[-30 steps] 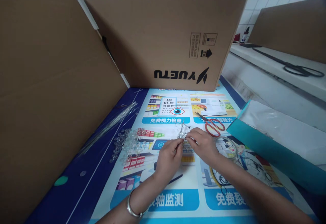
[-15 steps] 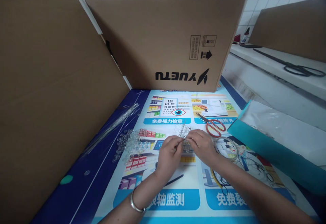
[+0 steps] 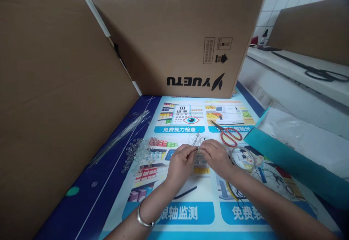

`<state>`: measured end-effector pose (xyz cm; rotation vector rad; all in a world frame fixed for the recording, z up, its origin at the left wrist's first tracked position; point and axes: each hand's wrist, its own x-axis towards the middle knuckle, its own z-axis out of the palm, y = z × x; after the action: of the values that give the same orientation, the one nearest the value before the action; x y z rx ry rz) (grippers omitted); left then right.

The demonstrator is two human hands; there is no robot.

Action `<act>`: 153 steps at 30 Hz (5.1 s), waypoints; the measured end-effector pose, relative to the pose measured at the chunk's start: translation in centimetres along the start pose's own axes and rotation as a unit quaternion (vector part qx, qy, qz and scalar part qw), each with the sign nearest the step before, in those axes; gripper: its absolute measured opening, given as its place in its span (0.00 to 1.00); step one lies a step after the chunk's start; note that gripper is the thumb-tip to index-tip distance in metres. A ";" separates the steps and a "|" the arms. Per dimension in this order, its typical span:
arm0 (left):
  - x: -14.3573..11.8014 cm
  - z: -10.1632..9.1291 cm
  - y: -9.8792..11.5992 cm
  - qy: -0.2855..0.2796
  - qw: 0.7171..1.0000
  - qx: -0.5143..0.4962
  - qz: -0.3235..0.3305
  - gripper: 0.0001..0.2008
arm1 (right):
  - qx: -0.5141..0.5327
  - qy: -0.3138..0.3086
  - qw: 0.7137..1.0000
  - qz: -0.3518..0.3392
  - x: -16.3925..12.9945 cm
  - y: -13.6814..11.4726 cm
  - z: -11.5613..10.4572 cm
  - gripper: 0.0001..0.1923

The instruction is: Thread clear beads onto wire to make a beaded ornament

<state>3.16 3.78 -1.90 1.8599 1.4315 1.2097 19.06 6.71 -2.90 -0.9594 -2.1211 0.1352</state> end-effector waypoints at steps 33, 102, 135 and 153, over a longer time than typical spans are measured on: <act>0.2 -0.5 0.9 0.012 0.972 0.217 0.086 0.05 | -0.167 -0.125 0.977 -0.040 0.7 -3.1 -2.8 0.10; 0.2 -1.4 2.6 0.016 0.930 -0.316 -0.187 0.17 | 0.280 -0.022 0.921 0.269 0.7 -5.1 -1.6 0.08; -0.1 -2.3 1.9 -0.122 0.963 0.235 0.048 0.10 | 0.254 -0.126 0.931 0.231 1.1 -3.7 -1.8 0.06; 1.4 -3.4 0.9 -0.131 0.957 -0.251 -0.065 0.08 | 0.045 -0.176 0.968 0.173 1.1 -4.0 -2.0 0.10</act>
<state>0.74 4.31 0.97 1.4832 0.9716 1.0872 17.68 4.18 0.66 -1.3215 -2.2169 0.6118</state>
